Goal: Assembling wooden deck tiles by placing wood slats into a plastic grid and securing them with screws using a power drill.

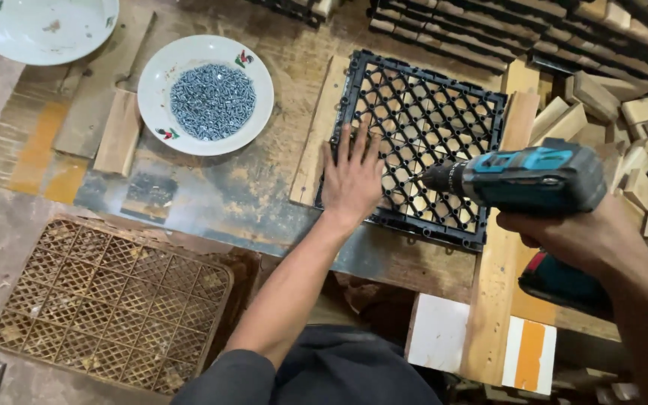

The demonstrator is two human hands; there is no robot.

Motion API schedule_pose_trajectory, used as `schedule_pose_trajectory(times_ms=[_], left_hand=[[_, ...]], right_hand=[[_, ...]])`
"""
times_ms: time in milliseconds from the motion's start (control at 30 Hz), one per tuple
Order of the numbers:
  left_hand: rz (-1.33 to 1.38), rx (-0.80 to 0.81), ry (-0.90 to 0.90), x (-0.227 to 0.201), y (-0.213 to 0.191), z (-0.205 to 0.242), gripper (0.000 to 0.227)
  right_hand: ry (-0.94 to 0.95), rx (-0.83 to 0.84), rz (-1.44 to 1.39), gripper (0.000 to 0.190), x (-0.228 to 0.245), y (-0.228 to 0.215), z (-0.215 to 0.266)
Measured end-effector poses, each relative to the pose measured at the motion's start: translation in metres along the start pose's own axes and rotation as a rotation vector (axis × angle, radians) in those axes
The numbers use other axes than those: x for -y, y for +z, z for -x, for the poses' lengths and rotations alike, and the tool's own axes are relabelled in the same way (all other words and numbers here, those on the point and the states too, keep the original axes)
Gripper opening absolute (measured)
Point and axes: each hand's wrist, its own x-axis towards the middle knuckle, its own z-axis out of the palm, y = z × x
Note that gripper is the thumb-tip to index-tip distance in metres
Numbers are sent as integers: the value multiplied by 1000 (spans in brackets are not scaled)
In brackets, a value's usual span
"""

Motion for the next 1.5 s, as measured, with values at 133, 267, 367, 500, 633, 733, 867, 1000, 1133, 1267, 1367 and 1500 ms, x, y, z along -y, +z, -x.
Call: schedule_pose_trajectory(times_ms=[133,267,367,500,633,733,867,1000,1133,1267,1367,1500], left_hand=[[55,-89,-15,0,2,0,58],[103,-88,-16,1,-2,-1,58],[100,-116,-12,-1,2,4,59],[74,-83,-21,-2,-3,6,64],[40,-85,-13,-2,-6,5,66],[37,-31,-31,-2,-15,5,62],[52,-29,-2,-1,-15,5,61],[73,-47,7,-1,-15,5,61],[103,-62,10,2,-13,5,56],[83,-209,25,-1,-14,9,55],[145,-223,10,3,-16,3,54],[295,-400,-8,1,-15,14,50]], right_hand=[[91,64,96,47,14,4,-5],[35,114,21,67,25,10,-13],[-29,168,23,77,37,11,-17],[15,279,216,68,59,9,-29],[144,308,277,69,67,8,-45],[91,300,616,64,36,12,-73],[50,197,493,71,22,15,-84],[-93,152,400,88,-11,15,-99],[41,392,947,53,57,16,-70],[6,328,450,54,58,7,-44],[17,342,281,60,39,9,-38],[-49,330,202,70,-21,27,-33]])
